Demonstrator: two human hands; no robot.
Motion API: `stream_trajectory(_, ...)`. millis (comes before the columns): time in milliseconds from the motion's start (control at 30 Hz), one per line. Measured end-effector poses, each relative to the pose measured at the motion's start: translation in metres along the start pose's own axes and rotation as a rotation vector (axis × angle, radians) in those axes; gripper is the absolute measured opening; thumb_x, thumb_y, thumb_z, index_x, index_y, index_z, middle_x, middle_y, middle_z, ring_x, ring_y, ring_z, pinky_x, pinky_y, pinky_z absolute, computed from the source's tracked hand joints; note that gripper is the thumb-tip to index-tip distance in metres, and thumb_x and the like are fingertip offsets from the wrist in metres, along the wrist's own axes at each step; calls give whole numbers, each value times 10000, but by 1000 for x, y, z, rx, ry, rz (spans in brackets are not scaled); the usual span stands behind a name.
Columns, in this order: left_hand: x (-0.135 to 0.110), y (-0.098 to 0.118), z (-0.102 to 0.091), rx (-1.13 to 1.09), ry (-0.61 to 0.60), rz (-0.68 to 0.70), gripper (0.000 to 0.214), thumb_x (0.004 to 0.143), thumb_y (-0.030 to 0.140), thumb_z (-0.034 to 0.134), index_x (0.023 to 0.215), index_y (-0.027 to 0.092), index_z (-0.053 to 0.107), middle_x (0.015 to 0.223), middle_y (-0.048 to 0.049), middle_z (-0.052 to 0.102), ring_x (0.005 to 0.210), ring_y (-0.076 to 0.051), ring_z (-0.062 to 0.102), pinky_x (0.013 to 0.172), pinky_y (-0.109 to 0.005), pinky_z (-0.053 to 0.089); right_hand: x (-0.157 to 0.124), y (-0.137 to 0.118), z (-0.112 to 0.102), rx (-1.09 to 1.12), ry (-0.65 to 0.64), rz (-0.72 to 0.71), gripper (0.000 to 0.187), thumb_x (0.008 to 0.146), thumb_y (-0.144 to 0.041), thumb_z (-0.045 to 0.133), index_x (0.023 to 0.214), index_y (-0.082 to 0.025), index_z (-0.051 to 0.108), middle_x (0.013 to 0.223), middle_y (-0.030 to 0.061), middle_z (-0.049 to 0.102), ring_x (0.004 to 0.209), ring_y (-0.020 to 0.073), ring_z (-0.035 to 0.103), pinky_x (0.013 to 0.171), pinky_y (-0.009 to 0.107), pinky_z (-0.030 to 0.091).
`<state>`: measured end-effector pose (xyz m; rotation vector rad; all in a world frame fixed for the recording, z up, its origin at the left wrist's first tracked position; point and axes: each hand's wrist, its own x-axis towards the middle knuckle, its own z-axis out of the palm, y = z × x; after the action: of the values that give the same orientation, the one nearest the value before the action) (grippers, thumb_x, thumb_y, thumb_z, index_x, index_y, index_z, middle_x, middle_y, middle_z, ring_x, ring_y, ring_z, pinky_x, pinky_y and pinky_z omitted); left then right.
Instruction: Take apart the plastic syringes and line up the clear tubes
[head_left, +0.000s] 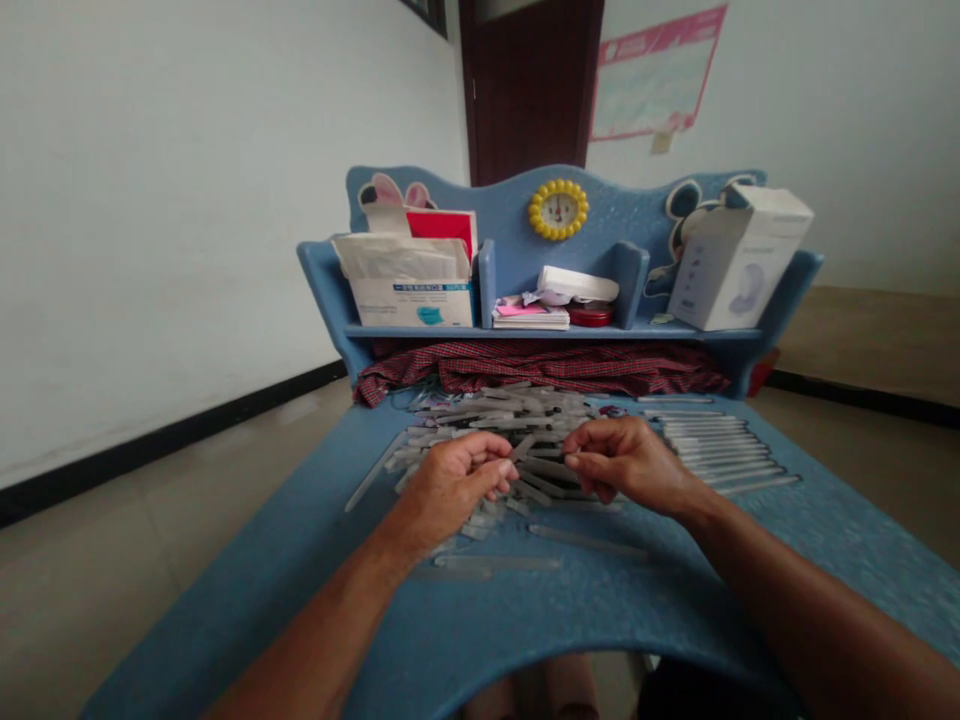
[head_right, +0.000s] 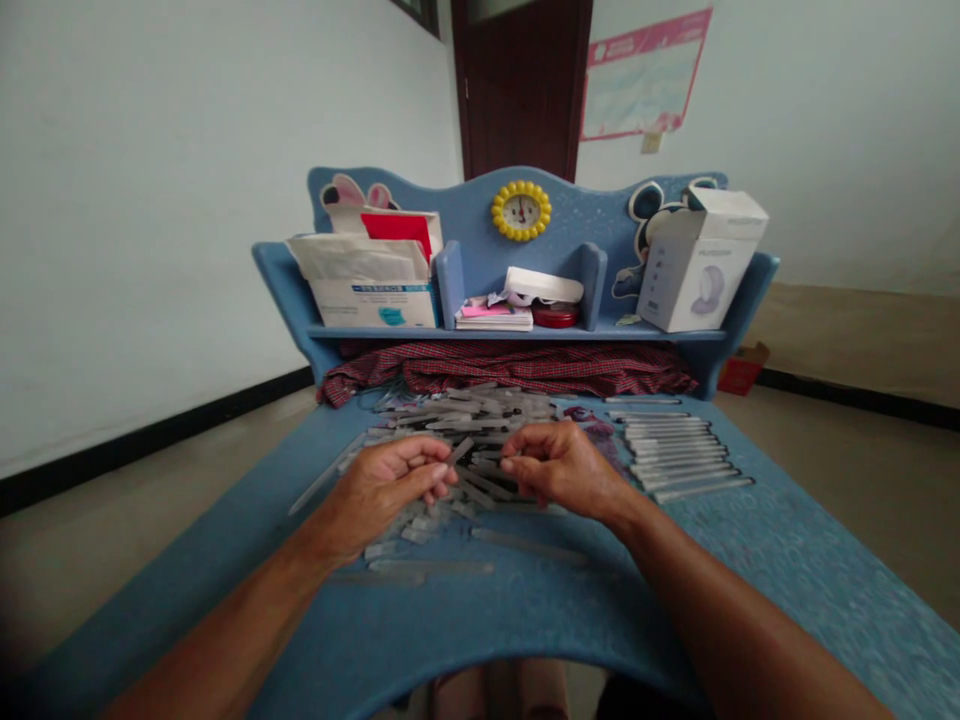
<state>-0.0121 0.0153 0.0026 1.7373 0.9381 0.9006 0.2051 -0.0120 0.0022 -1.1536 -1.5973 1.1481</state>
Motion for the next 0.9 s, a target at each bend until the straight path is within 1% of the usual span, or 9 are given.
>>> stream_trajectory(167, 1, 4, -8, 93, 87, 38, 180, 757, 250, 529, 898, 148, 576, 748, -35, 669, 600, -124, 585, 506, -220, 453, -1, 5, -2, -95, -106, 23, 119, 740, -263, 580, 750, -144, 568, 497, -42, 538, 375, 56, 437, 364, 164, 339)
stream_trajectory(267, 1, 5, -12, 159, 126, 45, 176, 762, 270, 522, 881, 151, 574, 717, -23, 657, 581, -121, 571, 485, -209, 428, 0, 10, -3, -104, -119, 17, 101, 743, -251, 562, 747, -150, 558, 505, -52, 510, 391, 58, 421, 375, 171, 334)
stream_trajectory(367, 2, 6, -12, 228, 175, 56, 159, 741, 284, 552, 824, 152, 585, 664, 2, 622, 589, -122, 568, 515, -209, 431, 2, 14, -6, -148, -112, 15, 83, 745, -236, 541, 742, -154, 551, 504, -59, 481, 402, 58, 389, 376, 172, 299)
stream_trajectory(500, 3, 3, -11, 285, 226, 60, 176, 712, 297, 581, 807, 150, 603, 637, 14, 601, 600, -133, 575, 561, -225, 445, 2, 13, -7, -319, -130, -18, 59, 740, -192, 517, 722, -153, 557, 505, -61, 446, 434, 59, 365, 398, 176, 255)
stream_trajectory(667, 7, -5, -14, 354, 322, 69, 166, 716, 304, 571, 769, 152, 607, 706, -10, 642, 699, -169, 617, 624, -251, 457, -4, 2, -3, -537, -299, -90, 84, 724, -155, 499, 681, -154, 571, 531, -52, 447, 483, 66, 383, 432, 182, 250)
stream_trajectory(733, 8, -7, -16, 418, 365, 75, 150, 725, 299, 563, 745, 156, 605, 712, -8, 649, 701, -166, 618, 628, -248, 453, -7, -2, -1, -617, -325, -130, 86, 711, -142, 501, 668, -155, 573, 540, -50, 455, 498, 67, 400, 455, 185, 262)
stream_trajectory(800, 9, -8, -16, 523, 378, 88, 127, 734, 282, 557, 739, 164, 605, 698, 3, 645, 673, -155, 609, 618, -242, 445, -9, -3, 1, -659, -314, -163, 84, 702, -134, 503, 649, -153, 565, 543, -48, 452, 508, 67, 404, 468, 188, 265)
stream_trajectory(833, 8, -8, -16, 593, 375, 107, 110, 736, 265, 555, 743, 170, 608, 696, 7, 642, 665, -150, 602, 620, -241, 442, -9, -2, 2, -649, -308, -167, 82, 701, -133, 501, 646, -153, 558, 543, -48, 448, 508, 66, 401, 468, 188, 265)
stream_trajectory(900, 8, -10, -15, 745, 356, 168, 88, 741, 225, 550, 759, 179, 623, 724, 1, 639, 690, -153, 595, 648, -247, 442, -8, 2, 4, -563, -302, -152, 70, 700, -133, 496, 661, -155, 549, 540, -52, 440, 500, 66, 390, 455, 184, 262)
